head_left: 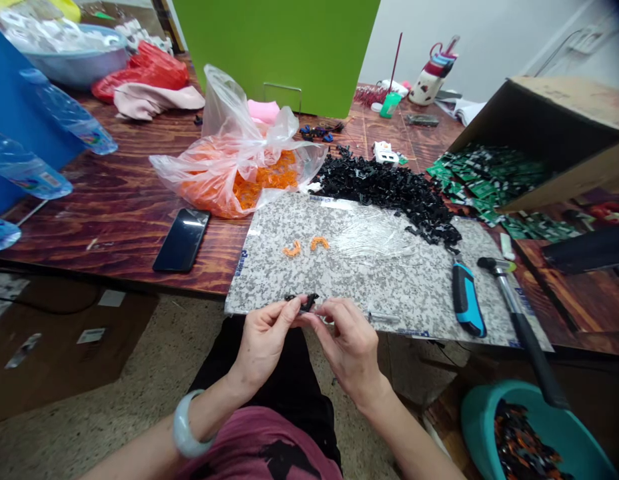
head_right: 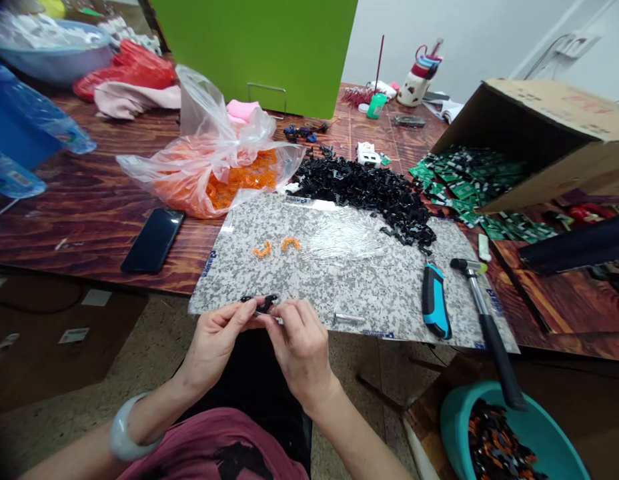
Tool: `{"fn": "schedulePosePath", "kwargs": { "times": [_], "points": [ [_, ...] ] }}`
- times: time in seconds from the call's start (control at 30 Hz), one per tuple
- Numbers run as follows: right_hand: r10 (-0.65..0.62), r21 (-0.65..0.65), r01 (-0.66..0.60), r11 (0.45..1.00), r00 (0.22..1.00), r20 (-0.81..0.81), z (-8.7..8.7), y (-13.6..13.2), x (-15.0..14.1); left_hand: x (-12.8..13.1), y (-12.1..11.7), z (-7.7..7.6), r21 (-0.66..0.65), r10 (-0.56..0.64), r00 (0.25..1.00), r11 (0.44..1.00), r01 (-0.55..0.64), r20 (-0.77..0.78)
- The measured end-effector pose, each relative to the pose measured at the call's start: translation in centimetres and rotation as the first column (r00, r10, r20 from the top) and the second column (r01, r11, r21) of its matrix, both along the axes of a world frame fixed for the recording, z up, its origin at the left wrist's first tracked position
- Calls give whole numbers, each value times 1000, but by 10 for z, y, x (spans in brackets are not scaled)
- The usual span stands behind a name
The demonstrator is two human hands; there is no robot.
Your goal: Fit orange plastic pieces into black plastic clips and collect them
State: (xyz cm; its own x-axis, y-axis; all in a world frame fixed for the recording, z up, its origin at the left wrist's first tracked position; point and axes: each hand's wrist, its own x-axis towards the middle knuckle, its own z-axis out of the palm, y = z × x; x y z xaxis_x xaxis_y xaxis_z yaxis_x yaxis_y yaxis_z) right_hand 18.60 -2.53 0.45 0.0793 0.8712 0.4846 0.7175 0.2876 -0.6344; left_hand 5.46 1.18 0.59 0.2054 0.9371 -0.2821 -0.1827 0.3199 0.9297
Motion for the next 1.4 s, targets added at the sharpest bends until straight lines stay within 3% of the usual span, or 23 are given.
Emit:
{"fn": "schedulePosePath", "kwargs": {
  "times": [0.13,0.4,1.4],
  "points": [
    [54,-79,-56,995,998,-19,3,-2,-4,-2,1,-3,79,-11,997,997,18,-81],
    [93,-111,-96,989,995,-28,5,-2,-9,-2,2,-3,137,-20,983,990,46,-181],
    [199,-237,-232,943,968,-153,11,1,0,-4,4,-2,71,-83,988,993,93,-131]
  ]
}}
